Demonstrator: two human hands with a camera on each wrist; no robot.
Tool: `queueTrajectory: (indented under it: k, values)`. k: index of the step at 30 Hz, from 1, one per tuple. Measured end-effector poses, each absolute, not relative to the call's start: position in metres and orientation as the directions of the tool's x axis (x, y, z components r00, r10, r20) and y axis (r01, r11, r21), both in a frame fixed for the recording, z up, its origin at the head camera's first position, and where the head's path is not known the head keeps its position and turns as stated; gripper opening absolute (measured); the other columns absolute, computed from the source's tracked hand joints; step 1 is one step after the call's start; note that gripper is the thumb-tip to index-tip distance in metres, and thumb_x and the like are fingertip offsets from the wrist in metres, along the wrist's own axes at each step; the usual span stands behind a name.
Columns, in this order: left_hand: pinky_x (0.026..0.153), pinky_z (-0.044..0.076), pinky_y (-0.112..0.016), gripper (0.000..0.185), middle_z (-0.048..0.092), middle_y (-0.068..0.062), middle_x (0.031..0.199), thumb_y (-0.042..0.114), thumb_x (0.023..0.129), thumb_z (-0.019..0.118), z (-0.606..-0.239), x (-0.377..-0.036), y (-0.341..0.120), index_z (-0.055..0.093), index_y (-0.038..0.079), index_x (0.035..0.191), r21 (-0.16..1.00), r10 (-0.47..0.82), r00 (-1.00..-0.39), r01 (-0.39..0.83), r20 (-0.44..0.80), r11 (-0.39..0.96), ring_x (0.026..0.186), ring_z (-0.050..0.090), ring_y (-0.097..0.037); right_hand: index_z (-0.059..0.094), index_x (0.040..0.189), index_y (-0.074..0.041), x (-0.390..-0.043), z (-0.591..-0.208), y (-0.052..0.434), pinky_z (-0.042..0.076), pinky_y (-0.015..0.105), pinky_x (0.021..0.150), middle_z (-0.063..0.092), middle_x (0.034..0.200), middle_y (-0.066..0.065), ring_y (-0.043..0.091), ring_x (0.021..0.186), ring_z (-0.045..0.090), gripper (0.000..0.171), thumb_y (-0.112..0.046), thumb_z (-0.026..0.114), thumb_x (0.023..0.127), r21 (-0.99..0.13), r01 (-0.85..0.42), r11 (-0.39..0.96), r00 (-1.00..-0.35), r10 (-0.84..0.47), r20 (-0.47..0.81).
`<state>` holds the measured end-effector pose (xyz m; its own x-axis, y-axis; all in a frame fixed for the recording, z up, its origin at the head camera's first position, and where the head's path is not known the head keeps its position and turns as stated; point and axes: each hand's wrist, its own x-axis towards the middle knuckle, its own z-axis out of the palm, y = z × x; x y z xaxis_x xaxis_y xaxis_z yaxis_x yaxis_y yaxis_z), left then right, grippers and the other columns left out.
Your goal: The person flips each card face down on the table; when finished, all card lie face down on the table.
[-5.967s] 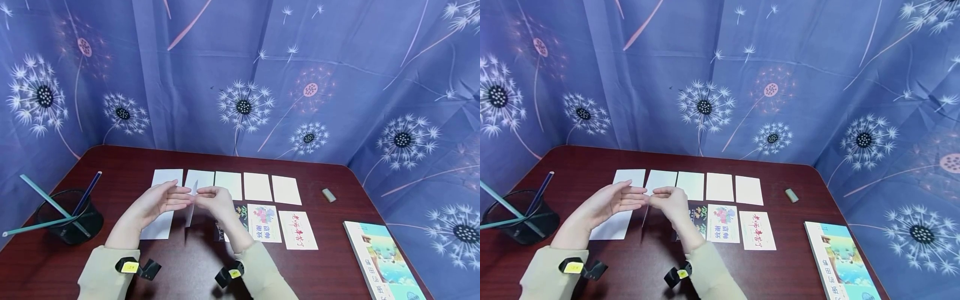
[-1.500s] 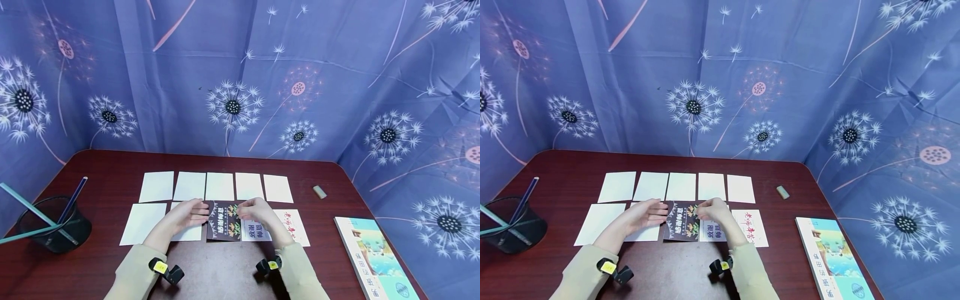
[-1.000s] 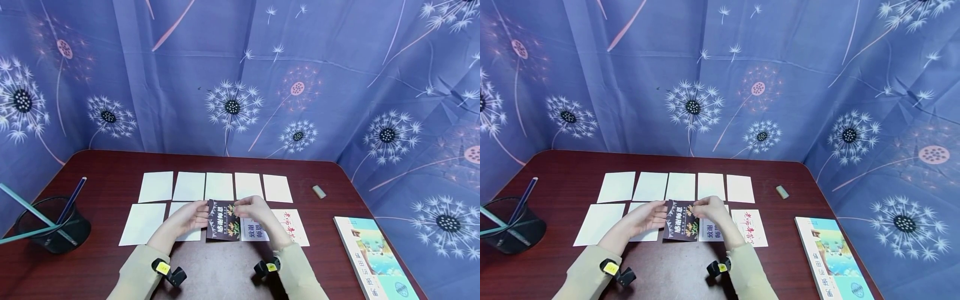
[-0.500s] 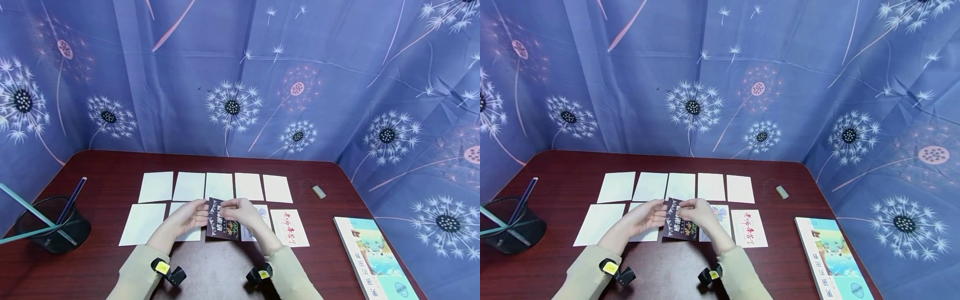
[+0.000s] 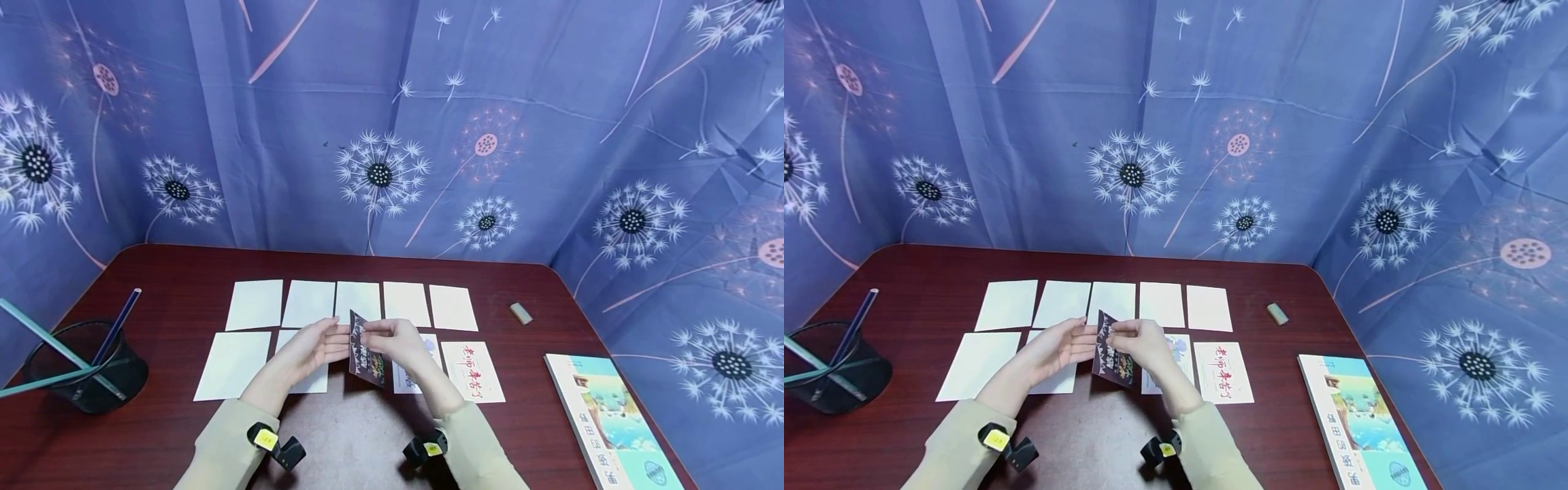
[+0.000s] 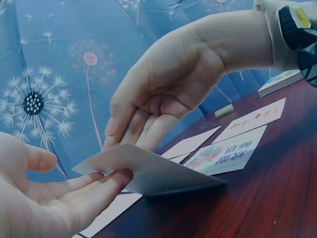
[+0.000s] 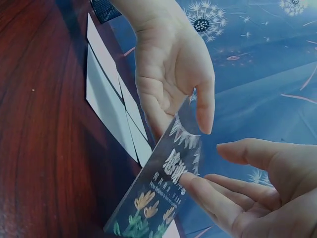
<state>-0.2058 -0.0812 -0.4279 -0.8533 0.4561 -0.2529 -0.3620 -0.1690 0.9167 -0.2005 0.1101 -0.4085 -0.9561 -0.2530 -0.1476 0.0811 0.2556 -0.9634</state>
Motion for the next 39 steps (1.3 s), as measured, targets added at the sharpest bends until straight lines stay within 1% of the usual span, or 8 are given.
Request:
queueTrajectory:
  k: [6, 11, 15, 19, 23, 28, 34, 39]
  values:
    - [0.11, 0.042, -0.038, 0.057, 0.033, -0.043, 0.143, 0.022, 0.107, 0.021, -0.417, -0.203, -0.08, 0.023, -0.022, 0.142, 0.915, 0.456, -0.868, -0.33, -0.198, -0.231, 0.136, 0.04, -0.043, 0.063, 0.118, 0.014, -0.2, -0.404, 0.11, 0.058, 0.033, 0.088, 0.066, 0.116, 0.029, 0.028, 0.102, 0.07, 0.038, -0.01, 0.068, 0.089, -0.983, 0.04, 0.18, -0.975, -0.21, -0.079]
    - [0.109, 0.043, -0.04, 0.055, 0.043, -0.039, 0.139, 0.023, 0.108, 0.025, -0.408, -0.198, -0.077, 0.031, -0.021, 0.141, 0.938, 0.439, -0.885, -0.274, -0.158, -0.214, 0.123, 0.058, -0.028, 0.065, 0.117, 0.01, -0.2, -0.405, 0.109, 0.06, 0.031, 0.084, 0.07, 0.112, 0.025, 0.021, 0.096, 0.071, 0.041, -0.015, 0.074, 0.086, -0.984, 0.023, 0.176, -0.989, -0.137, -0.047]
    - [0.108, 0.045, -0.04, 0.055, 0.052, -0.034, 0.135, 0.024, 0.107, 0.028, -0.402, -0.196, -0.076, 0.035, -0.02, 0.14, 0.949, 0.434, -0.89, -0.249, -0.144, -0.195, 0.114, 0.064, -0.019, 0.068, 0.115, 0.006, -0.2, -0.405, 0.109, 0.059, 0.027, 0.081, 0.072, 0.106, 0.022, 0.016, 0.092, 0.07, 0.041, -0.016, 0.078, 0.082, -0.979, 0.022, 0.201, -0.995, -0.091, -0.041]
    - [0.107, 0.046, -0.037, 0.054, 0.049, -0.036, 0.137, 0.022, 0.107, 0.027, -0.4, -0.195, -0.077, 0.036, -0.02, 0.139, 0.951, 0.429, -0.893, -0.238, -0.135, -0.196, 0.12, 0.061, -0.027, 0.067, 0.116, 0.008, -0.2, -0.403, 0.11, 0.058, 0.025, 0.08, 0.071, 0.107, 0.024, 0.014, 0.09, 0.069, 0.039, -0.01, 0.074, 0.081, -0.988, 0.033, 0.153, -0.996, -0.076, -0.045]
    - [0.106, 0.047, -0.036, 0.054, 0.043, -0.039, 0.139, 0.022, 0.107, 0.025, -0.403, -0.197, -0.081, 0.034, -0.02, 0.14, 0.952, 0.425, -0.895, -0.238, -0.137, -0.193, 0.129, 0.052, -0.038, 0.065, 0.118, 0.01, -0.202, -0.403, 0.113, 0.058, 0.024, 0.077, 0.07, 0.11, 0.026, 0.01, 0.085, 0.067, 0.041, -0.004, 0.067, 0.08, -0.99, 0.104, 0.098, -0.993, -0.053, -0.109]
    - [0.105, 0.048, -0.034, 0.055, 0.041, -0.039, 0.14, 0.024, 0.108, 0.023, -0.412, -0.202, -0.086, 0.032, -0.02, 0.141, 0.945, 0.431, -0.884, -0.277, -0.18, -0.173, 0.131, 0.049, -0.04, 0.062, 0.119, 0.014, -0.21, -0.413, 0.121, 0.06, 0.026, 0.079, 0.07, 0.109, 0.026, 0.01, 0.079, 0.067, 0.043, 0.0, 0.064, 0.078, -0.978, 0.196, 0.067, -0.978, -0.057, -0.2]
    - [0.104, 0.048, -0.036, 0.055, 0.043, -0.041, 0.139, 0.023, 0.108, 0.023, -0.424, -0.206, -0.09, 0.032, -0.02, 0.141, 0.933, 0.422, -0.873, -0.331, -0.244, -0.144, 0.13, 0.048, -0.044, 0.057, 0.121, 0.017, -0.216, -0.43, 0.128, 0.059, 0.028, 0.083, 0.068, 0.109, 0.025, 0.013, 0.08, 0.069, 0.045, 0.003, 0.066, 0.079, -0.946, 0.302, 0.121, -0.945, -0.093, -0.313]
    - [0.102, 0.05, -0.037, 0.055, 0.044, -0.04, 0.139, 0.024, 0.108, 0.025, -0.429, -0.207, -0.09, 0.033, -0.02, 0.14, 0.93, 0.424, -0.861, -0.354, -0.282, -0.101, 0.129, 0.049, -0.043, 0.056, 0.119, 0.018, -0.216, -0.434, 0.129, 0.059, 0.033, 0.088, 0.065, 0.107, 0.026, 0.018, 0.086, 0.069, 0.043, 0.005, 0.065, 0.079, -0.938, 0.298, 0.177, -0.941, -0.113, -0.32]
